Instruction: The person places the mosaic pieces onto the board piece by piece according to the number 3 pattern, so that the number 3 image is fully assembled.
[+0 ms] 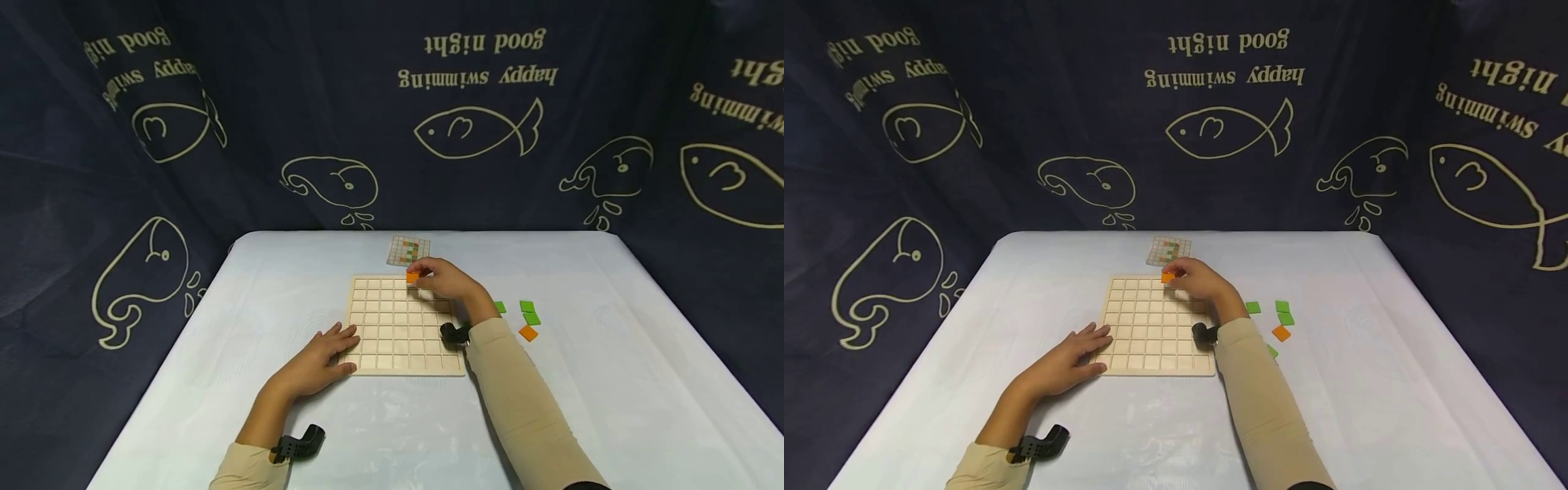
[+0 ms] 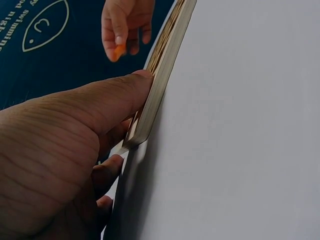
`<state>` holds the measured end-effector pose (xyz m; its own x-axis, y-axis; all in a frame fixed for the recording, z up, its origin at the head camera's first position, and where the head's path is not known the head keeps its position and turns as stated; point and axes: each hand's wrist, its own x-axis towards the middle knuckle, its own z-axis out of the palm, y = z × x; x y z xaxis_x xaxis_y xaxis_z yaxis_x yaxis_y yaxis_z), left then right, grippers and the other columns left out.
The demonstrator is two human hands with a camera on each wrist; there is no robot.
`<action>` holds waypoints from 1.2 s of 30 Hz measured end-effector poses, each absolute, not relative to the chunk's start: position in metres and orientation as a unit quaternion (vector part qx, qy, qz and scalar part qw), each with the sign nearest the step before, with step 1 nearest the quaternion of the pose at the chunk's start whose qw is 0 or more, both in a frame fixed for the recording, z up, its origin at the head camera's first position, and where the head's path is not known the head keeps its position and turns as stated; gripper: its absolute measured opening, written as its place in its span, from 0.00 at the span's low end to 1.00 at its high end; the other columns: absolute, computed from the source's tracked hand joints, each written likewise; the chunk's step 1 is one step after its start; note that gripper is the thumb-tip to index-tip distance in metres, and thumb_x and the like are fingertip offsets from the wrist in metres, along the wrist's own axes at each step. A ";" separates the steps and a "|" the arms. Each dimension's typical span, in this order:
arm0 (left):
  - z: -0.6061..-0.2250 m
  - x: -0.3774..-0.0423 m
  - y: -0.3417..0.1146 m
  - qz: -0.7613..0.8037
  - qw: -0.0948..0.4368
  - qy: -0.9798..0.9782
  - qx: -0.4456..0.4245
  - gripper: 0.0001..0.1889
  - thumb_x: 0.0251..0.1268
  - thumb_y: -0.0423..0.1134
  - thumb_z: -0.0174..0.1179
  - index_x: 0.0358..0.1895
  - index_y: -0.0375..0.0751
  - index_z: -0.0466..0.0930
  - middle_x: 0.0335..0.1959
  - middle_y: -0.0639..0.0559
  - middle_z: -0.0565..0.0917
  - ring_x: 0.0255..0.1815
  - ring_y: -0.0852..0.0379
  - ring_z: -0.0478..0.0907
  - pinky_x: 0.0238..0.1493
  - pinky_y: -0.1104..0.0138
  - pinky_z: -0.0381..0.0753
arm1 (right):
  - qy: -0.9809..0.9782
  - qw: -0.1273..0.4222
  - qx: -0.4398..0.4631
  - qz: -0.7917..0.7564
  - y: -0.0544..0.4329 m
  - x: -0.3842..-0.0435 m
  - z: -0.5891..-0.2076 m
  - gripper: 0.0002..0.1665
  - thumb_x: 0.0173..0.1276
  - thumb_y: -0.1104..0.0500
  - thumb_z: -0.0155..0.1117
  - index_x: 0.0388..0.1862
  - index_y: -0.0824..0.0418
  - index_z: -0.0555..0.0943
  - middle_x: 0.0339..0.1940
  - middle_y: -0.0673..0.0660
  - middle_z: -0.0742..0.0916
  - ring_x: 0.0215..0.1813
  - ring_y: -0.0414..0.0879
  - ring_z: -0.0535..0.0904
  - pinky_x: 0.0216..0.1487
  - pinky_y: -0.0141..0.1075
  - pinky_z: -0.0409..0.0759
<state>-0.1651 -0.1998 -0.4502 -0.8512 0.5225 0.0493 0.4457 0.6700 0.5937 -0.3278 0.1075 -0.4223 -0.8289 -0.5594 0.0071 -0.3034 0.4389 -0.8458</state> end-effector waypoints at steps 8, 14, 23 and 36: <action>-0.453 -0.164 -0.201 0.308 0.064 0.910 0.270 0.31 0.68 0.44 0.64 0.70 0.32 0.70 0.75 0.41 0.64 0.78 0.37 0.49 0.71 0.35 0.44 | 0.834 0.143 -0.273 -0.458 0.094 -0.327 -0.430 0.17 0.74 0.65 0.58 0.61 0.60 0.78 0.52 0.56 0.81 0.51 0.51 0.75 0.52 0.44 0.76; -0.454 -0.164 -0.199 0.306 0.067 0.910 0.272 0.31 0.69 0.44 0.64 0.70 0.33 0.70 0.75 0.42 0.63 0.78 0.38 0.48 0.72 0.35 0.43 | 0.831 0.139 -0.283 -0.458 0.084 -0.326 -0.434 0.17 0.73 0.65 0.59 0.60 0.62 0.78 0.55 0.57 0.80 0.51 0.50 0.74 0.53 0.43 0.75; -0.453 -0.164 -0.198 0.303 0.064 0.911 0.273 0.30 0.69 0.43 0.64 0.70 0.33 0.70 0.75 0.41 0.64 0.78 0.37 0.49 0.71 0.35 0.45 | 0.836 0.146 -0.280 -0.449 0.069 -0.326 -0.434 0.19 0.73 0.64 0.58 0.61 0.62 0.78 0.53 0.56 0.80 0.50 0.49 0.74 0.52 0.43 0.75; -0.451 -0.164 -0.198 0.302 0.065 0.911 0.274 0.30 0.70 0.44 0.63 0.69 0.32 0.71 0.74 0.39 0.64 0.77 0.35 0.50 0.70 0.34 0.46 | 0.855 0.159 -0.289 -0.399 0.052 -0.329 -0.444 0.16 0.73 0.62 0.62 0.58 0.62 0.79 0.47 0.54 0.82 0.45 0.46 0.76 0.50 0.39 0.76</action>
<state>-0.1643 -0.1981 -0.4513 -0.8412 0.5386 0.0478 0.4601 0.6668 0.5863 -0.3291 0.0521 -0.4437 -0.7826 -0.6212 -0.0413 -0.3672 0.5142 -0.7751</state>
